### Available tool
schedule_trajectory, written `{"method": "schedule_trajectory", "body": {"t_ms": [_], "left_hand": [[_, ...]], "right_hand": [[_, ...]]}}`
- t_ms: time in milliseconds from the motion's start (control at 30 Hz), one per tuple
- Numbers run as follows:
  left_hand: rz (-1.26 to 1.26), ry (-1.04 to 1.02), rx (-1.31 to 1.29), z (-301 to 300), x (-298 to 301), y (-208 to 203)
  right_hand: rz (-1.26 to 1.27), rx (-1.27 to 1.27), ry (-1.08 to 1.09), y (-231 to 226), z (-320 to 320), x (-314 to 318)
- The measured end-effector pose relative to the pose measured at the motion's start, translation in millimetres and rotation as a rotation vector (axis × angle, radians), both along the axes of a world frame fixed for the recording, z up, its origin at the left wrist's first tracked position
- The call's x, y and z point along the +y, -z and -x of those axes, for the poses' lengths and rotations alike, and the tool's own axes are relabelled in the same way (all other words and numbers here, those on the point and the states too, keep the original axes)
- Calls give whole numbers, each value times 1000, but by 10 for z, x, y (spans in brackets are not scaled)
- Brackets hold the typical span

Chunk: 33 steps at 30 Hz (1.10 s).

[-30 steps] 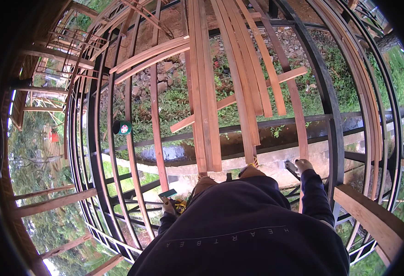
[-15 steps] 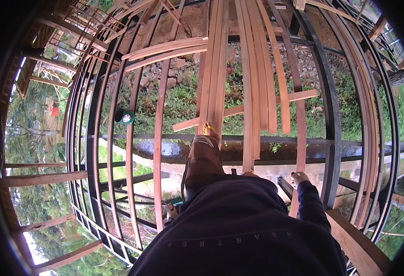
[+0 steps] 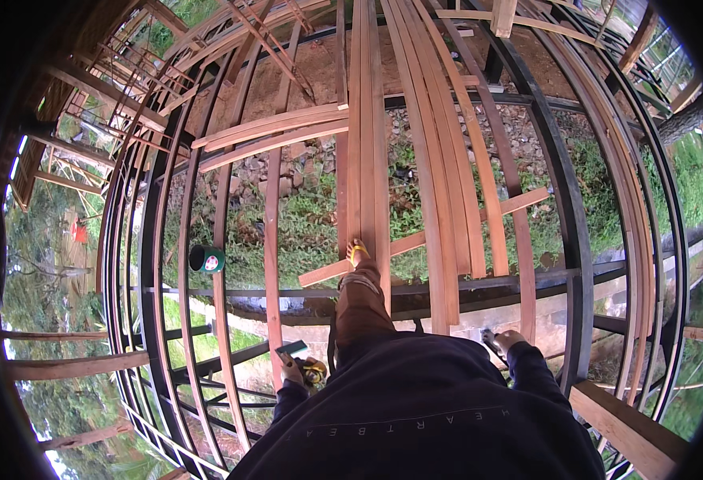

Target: The person measures and marks a wooden board while standing on a skeletal structure. They extend a measuring tape along the length of a board, use a square to ensure a straight line, and mark the board with a pencil.

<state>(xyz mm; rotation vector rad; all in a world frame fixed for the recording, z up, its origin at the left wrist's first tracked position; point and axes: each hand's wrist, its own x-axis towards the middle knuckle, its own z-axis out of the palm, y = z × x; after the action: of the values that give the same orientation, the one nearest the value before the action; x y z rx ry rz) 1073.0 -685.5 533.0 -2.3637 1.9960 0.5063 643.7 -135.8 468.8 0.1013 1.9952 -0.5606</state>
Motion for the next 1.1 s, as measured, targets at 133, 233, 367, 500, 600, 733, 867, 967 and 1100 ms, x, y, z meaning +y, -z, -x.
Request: {"method": "schedule_trajectory", "body": {"t_ms": [133, 233, 367, 500, 600, 733, 867, 967, 1100], "left_hand": [[-103, 89, 274, 670, -475, -560], [-50, 97, 328, 828, -782, -421], [-112, 68, 227, 799, -1182, -128], [-175, 32, 217, 879, -1492, 294], [-297, 57, 171, 1082, -1701, 346], [-391, 80, 60, 1035, -2084, 90], [-417, 52, 76, 1049, -2542, -44], [-358, -39, 172, 1120, -2989, -43], [-330, 75, 142, 1693, -3247, -626]], "right_hand": [[91, 40, 327, -540, 481, -818], [193, 134, 304, -659, 878, -1270], [243, 119, 228, -1149, 1371, -2198], [357, 211, 200, -1251, 1941, -2669], [518, 152, 97, -1436, 2774, -3124], [614, 536, -74, -2402, 3350, -4537], [732, 569, -129, -3282, 3488, -5646], [770, 588, -119, -3076, 3260, -5918], [216, 544, -217, -2289, 2766, -5177]]}}
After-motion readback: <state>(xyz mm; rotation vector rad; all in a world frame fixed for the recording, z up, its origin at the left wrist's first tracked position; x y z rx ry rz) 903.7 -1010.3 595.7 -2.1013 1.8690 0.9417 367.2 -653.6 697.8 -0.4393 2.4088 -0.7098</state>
